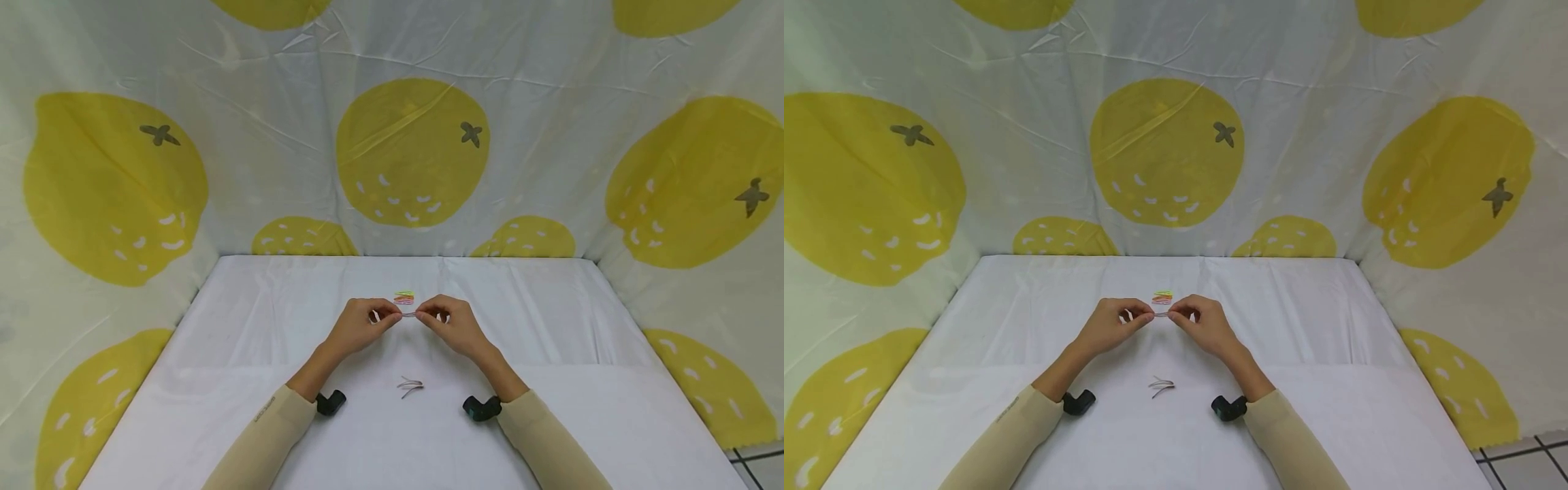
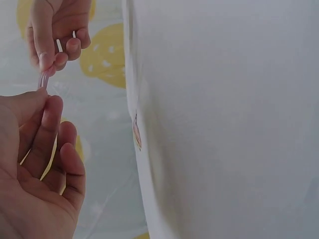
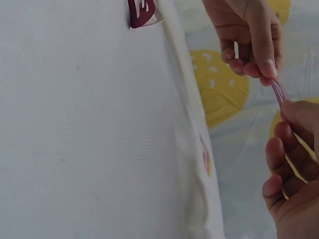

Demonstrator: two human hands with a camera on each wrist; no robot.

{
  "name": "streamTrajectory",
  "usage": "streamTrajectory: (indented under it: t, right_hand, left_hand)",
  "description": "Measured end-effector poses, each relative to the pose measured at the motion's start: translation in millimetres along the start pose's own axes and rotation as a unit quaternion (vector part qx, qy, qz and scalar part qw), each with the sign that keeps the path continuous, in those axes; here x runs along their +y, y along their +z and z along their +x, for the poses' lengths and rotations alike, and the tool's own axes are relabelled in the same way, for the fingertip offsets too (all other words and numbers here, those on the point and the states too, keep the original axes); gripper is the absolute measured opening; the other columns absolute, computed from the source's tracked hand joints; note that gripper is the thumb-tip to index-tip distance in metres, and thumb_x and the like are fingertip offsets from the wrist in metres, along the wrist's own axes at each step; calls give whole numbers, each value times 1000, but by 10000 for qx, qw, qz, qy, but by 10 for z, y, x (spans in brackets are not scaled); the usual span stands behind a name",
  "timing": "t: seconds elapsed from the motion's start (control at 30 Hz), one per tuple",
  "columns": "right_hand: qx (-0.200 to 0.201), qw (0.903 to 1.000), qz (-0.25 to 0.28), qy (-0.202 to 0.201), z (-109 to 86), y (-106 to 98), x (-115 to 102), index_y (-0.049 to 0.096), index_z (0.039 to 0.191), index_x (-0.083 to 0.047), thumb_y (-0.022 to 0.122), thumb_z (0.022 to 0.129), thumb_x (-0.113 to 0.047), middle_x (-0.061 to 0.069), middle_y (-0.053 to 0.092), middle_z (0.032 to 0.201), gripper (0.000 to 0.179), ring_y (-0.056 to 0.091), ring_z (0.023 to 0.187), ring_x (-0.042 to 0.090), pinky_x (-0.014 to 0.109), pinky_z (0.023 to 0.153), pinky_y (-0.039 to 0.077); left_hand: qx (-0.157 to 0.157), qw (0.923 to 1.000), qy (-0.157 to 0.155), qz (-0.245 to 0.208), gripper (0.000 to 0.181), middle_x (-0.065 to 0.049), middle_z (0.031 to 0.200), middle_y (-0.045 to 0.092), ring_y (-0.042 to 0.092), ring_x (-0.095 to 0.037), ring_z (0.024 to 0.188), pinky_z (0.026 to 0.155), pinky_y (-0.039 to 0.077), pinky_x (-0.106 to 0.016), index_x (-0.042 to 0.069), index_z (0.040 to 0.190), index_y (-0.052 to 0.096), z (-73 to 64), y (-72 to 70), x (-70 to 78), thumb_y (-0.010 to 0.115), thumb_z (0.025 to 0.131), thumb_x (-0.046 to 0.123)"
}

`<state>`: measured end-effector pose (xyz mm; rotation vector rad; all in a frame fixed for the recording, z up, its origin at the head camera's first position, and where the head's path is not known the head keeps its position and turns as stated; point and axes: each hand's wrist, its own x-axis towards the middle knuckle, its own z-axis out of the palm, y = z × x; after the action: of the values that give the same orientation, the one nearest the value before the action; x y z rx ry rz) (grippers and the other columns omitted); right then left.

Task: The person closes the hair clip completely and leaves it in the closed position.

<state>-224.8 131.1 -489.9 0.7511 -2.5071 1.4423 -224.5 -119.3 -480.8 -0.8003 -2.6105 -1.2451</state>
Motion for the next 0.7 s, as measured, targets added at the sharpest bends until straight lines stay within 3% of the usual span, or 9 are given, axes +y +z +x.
streamTrajectory:
  t: [0.23, 0.47, 0.7]
  right_hand:
    - [4, 9995, -259, 153, 71, 14, 58, 78, 99, -22, 75, 96, -29, -9, 73, 89, 9, 58, 74, 9, 24, 66, 46]
    - [-131, 9990, -402, 120, 158, 63, 146, 79, 101, -16, 75, 97, -24, -4, 74, 91, 10, 60, 79, 9, 24, 70, 49]
    - [-214, 9980, -514, 302, 211, 119, 253, 79, 101, -15, 74, 97, -22, -2, 74, 92, 10, 61, 79, 10, 25, 71, 50]
  left_hand:
    - [-27, 9998, -187, 115, 12, 10, 80, 73, 61, -5, 71, 65, 52, -23, 18, 97, 80, 76, 34, -47, 75, 96, 29]
    - [-348, 9982, -451, 200, 15, 9, 84, 75, 63, -5, 75, 70, 52, -24, 18, 102, 80, 134, 53, -194, 73, 98, 31]
    - [-433, 9962, -733, 205, 14, 9, 85, 74, 62, -6, 76, 71, 50, -25, 20, 101, 80, 184, 66, -243, 74, 97, 31]
